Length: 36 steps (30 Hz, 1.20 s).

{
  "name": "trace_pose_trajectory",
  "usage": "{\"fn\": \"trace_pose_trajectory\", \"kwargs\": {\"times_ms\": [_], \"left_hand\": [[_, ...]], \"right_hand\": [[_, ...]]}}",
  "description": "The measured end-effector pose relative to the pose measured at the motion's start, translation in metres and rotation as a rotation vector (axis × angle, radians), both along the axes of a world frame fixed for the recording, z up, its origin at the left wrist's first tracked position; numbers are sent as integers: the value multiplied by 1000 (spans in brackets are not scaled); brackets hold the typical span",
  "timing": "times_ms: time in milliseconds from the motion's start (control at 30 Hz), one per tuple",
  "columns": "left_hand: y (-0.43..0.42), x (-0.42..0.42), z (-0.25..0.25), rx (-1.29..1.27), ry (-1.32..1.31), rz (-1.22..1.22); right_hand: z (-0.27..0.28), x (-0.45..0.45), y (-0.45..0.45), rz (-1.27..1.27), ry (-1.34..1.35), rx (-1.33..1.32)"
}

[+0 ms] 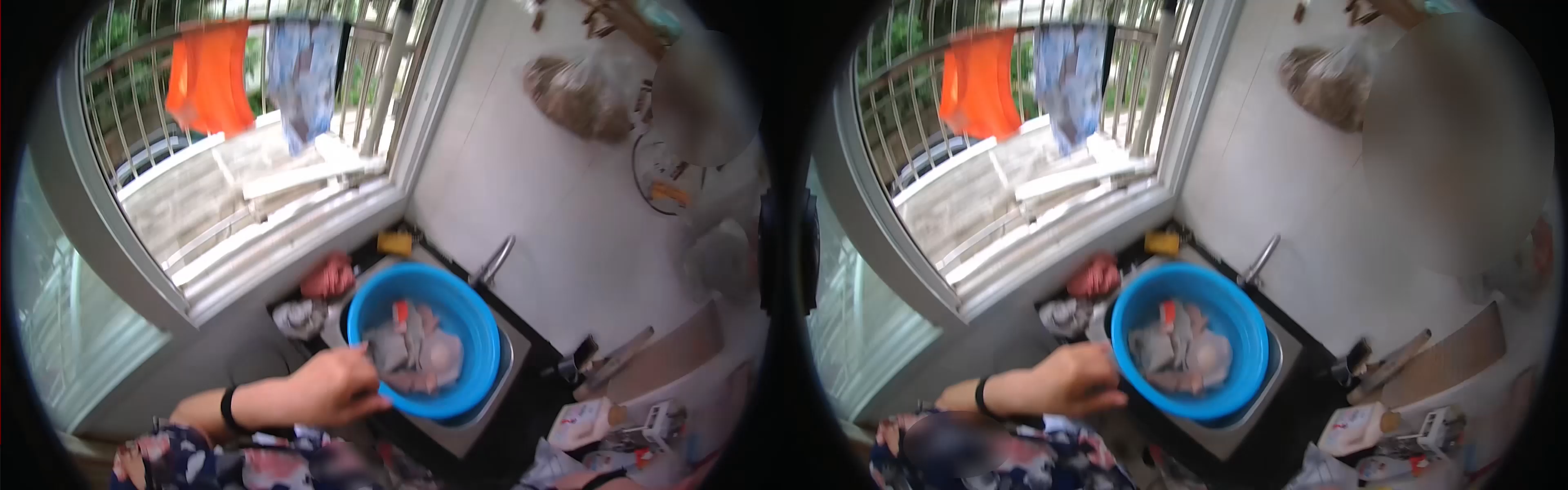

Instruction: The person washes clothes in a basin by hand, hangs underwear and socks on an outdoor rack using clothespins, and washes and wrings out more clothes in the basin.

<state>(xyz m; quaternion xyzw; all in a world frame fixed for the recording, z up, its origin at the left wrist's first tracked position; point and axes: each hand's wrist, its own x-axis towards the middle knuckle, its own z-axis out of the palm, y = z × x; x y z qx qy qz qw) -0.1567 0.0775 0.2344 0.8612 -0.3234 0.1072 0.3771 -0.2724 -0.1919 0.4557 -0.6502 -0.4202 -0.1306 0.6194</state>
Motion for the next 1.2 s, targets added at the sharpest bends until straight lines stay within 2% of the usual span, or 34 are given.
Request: {"fn": "trace_pose_trajectory", "kwargs": {"times_ms": [33,133,267,333,400,433,467,500,533,567,633,667,700,733,767,867,933,967,1033,1067,1100,1167,1200], "left_hand": [[-5,-8,-1,0,-51,-47],[17,-27,-11,124,49,14],[44,-36,-66,238,399,157],[67,-22,-93,232,475,217],[80,-9,-136,238,566,284],[90,3,-163,179,362,456],[98,10,-181,125,159,625],[106,22,-186,245,92,725],[112,38,-187,371,24,814],[113,50,-190,472,0,907],[127,74,-225,517,72,828],[128,81,-225,512,84,819],[126,86,-221,544,166,682],[123,86,-218,575,248,543],[118,82,-218,538,178,397],[89,83,-217,560,72,222],[72,86,-205,645,332,90],[70,87,-208,638,334,78],[73,91,-211,377,503,-34],[74,89,-205,278,541,11],[76,90,-201,276,539,12],[79,88,-197,-299,852,198],[79,89,-195,-683,925,193]], "right_hand": [[-5,-11,-16,-21,15,41],[-8,-37,-33,-133,111,39],[-17,-63,-50,-209,253,28],[-44,-29,-52,-462,-100,-160],[-93,10,-74,-696,-451,-320],[-117,22,-85,-610,-270,-336],[-153,38,-99,-630,-146,-414],[-185,48,-88,-744,210,-403],[-219,58,-88,-687,435,-447],[-276,63,-106,-627,612,-459],[-340,50,-99,-512,851,-485],[-356,42,-92,-438,890,-522],[-363,37,-80,-382,961,-510],[-365,35,-73,-366,965,-502],[-364,38,-64,-350,968,-489],[-363,59,-46,-466,908,-407],[-356,76,-32,-480,875,-393],[-355,86,-24,-475,828,-369],[-357,106,-5,-419,871,-332],[-359,116,7,-348,909,-294],[-363,129,18,-292,988,-345],[-385,157,41,-75,1139,-379],[-388,168,60,-35,1164,-347]]}}
